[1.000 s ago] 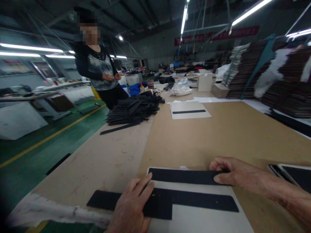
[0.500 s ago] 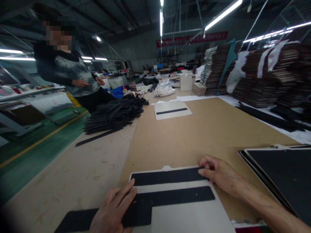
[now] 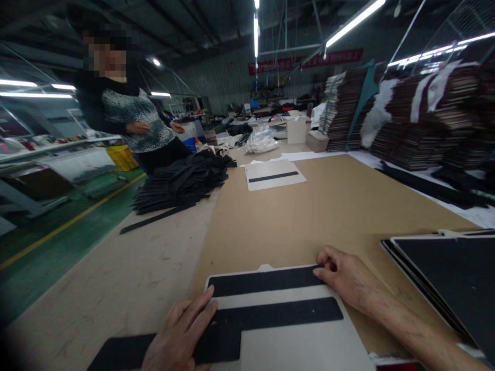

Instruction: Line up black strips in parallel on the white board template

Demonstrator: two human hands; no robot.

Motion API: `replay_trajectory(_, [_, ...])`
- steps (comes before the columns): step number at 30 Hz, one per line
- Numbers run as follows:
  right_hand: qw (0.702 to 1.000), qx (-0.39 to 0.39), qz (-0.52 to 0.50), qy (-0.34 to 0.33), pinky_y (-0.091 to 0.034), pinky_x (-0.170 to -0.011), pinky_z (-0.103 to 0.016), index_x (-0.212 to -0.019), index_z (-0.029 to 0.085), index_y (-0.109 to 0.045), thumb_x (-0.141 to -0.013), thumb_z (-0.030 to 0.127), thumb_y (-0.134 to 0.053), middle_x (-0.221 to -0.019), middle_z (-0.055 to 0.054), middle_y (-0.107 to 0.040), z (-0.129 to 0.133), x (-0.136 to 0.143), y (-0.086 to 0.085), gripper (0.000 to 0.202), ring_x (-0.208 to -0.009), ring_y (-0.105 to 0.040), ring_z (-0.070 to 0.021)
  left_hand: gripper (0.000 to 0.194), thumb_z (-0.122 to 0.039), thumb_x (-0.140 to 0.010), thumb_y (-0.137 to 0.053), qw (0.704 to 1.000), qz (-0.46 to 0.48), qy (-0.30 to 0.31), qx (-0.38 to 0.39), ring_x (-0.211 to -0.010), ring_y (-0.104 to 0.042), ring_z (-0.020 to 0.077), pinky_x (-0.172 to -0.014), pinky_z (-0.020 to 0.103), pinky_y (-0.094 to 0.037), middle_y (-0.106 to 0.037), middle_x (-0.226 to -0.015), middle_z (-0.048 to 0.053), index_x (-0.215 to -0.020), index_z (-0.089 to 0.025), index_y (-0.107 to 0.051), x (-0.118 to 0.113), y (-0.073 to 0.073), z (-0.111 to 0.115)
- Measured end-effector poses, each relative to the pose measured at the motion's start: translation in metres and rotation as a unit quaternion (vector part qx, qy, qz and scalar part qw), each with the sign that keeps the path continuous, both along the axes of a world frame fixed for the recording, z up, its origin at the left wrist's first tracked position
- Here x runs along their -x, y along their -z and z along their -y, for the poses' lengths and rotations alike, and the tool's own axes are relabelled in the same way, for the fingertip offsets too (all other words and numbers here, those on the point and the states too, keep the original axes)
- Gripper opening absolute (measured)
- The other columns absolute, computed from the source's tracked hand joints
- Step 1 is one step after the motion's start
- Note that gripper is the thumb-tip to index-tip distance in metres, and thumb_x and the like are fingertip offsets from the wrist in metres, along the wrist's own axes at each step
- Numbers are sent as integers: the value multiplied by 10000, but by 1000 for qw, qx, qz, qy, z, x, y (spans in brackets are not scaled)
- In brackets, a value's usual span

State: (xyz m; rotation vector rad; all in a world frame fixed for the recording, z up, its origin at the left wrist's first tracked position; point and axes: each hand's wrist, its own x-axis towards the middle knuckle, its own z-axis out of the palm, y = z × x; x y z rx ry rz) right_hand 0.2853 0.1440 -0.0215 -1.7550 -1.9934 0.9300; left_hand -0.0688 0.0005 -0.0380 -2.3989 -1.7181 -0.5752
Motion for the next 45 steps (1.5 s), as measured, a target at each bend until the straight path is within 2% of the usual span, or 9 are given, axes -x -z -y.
replay_trajectory(4, [996,-64,64,-20,-396,-626,-284,-856,234,-538,-822,319,-581,-737,15,-603,1,2,-3,101,-674,-557,-157,675,-73,-604,-541,1000,8,-17,26,-1151,-514,290,-996,414,-510,-526,-1448,79,-1273,-165,-570,-1,-4,1])
replay_trajectory(7, [986,-117,97,-69,-424,-682,-292,-840,221,-564,-839,224,-545,-849,-20,-648,7,8,-13,19,-749,-600,-169,665,-121,-677,-543,995,14,-42,95,-1182,-524,285,-1016,415,-504,-547,-1433,72,-1341,-157,-551,-5,-21,-1])
replay_trajectory(12, [939,-179,223,-191,-433,-656,-291,-1067,239,-668,-783,-18,-410,-899,-57,-680,24,31,-33,462,-753,-664,-186,654,-196,-790,-525,969,-30,-81,229,-1257,-512,305,-1094,489,-430,-567,-1400,92,-1443,-198,-477,-24,-60,-15])
replay_trajectory(16, [873,-208,356,-259,-418,-564,-291,-1476,404,-403,-776,-29,-441,-936,-77,-683,37,52,-42,824,-708,-703,-241,606,-201,-821,-543,963,-66,-88,245,-1191,-555,297,-1024,458,-485,-587,-1305,111,-1425,-231,-500,-39,-71,-27])
replay_trajectory(19, [846,-203,414,-269,-445,-543,-299,-1516,444,-318,-813,-14,-436,-986,-107,-673,42,62,-42,847,-713,-713,-268,536,-251,-871,-552,964,-77,-89,237,-1191,-551,299,-1019,457,-487,-573,-1301,120,-1405,-226,-524,-41,-68,-30])
replay_trajectory(24, [850,-231,401,-252,-517,-584,-299,-1496,399,-389,-772,-54,-424,-1104,-125,-647,44,54,-32,855,-834,-713,-262,550,-245,-862,-603,971,-74,-75,215,-1178,-538,284,-1035,446,-478,-588,-1257,97,-1405,-217,-521,-32,-60,-28])
replay_trajectory(30, [855,-271,373,-236,-535,-579,-286,-1416,331,-524,-718,-71,-412,-1084,-95,-649,43,23,-24,814,-836,-684,-230,568,-241,-849,-611,977,-70,-69,191,-1234,-518,289,-1103,454,-435,-586,-1325,89,-1407,-188,-518,-21,-50,-23])
replay_trajectory(37, [866,-304,346,-194,-598,-665,-387,-1379,253,-569,-809,-3,-402,-1105,-105,-669,42,-23,-8,646,-933,-647,-271,549,-241,-828,-588,989,-68,-51,121,-1225,-552,301,-1089,487,-456,-609,-1353,80,-1372,-171,-554,-5,-29,-16])
replay_trajectory(45, [925,-299,196,-128,-474,-1075,-460,-1302,237,-650,-878,129,-349,-1317,-62,-656,53,-44,10,531,-1219,-589,-232,518,-192,-780,-568,1000,0,-12,16,-1186,-565,297,-1036,485,-494,-614,-1343,79,-1297,-184,-607,8,-12,-9])
